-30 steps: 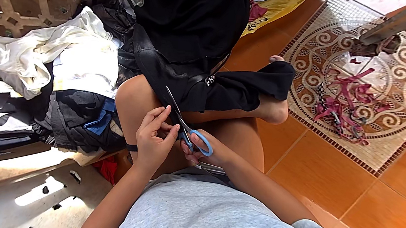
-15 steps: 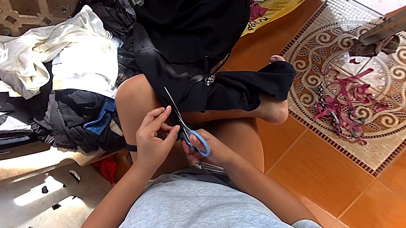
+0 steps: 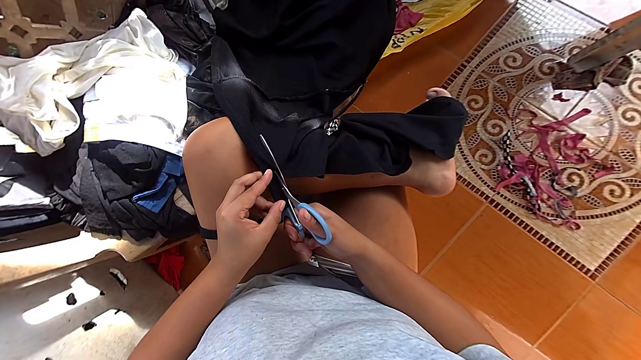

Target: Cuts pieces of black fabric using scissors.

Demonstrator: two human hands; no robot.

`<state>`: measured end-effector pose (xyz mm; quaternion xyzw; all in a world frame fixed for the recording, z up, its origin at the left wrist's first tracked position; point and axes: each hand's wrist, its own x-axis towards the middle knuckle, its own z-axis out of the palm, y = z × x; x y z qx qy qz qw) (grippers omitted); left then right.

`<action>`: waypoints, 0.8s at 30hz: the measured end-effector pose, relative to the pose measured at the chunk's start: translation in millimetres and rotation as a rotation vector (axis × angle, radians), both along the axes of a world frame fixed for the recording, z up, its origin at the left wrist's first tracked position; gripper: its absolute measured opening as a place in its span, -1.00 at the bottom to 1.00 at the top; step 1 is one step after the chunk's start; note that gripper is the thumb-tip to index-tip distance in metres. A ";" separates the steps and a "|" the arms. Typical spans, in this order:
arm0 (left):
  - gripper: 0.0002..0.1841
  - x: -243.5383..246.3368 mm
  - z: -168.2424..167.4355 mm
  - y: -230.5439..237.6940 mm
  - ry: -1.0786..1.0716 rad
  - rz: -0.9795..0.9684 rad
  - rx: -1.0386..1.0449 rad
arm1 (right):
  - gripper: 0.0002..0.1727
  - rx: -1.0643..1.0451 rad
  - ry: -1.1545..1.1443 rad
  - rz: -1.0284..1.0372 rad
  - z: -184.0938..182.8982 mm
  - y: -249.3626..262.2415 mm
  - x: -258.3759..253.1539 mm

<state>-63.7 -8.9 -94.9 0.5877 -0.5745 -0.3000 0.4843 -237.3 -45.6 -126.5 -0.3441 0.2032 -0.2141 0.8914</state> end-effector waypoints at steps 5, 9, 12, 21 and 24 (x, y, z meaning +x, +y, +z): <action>-0.53 0.3 0.6 0.1 0.006 -0.003 0.006 | -0.55 -0.033 0.012 -0.031 -1.7 1.5 0.9; -0.53 1.0 0.6 0.7 0.009 -0.005 0.008 | -0.55 -0.013 0.034 -0.030 -1.0 0.9 1.5; -0.53 0.8 0.2 2.1 0.014 -0.017 0.010 | -0.44 0.006 0.015 -0.017 -2.3 -0.4 0.4; -0.55 -1.0 1.2 4.0 0.015 -0.043 0.013 | -0.43 -0.002 -0.033 -0.022 -3.0 -6.2 3.5; -0.55 -1.0 1.7 3.7 0.016 -0.045 0.014 | -0.45 0.002 -0.030 -0.020 -2.3 -7.1 4.0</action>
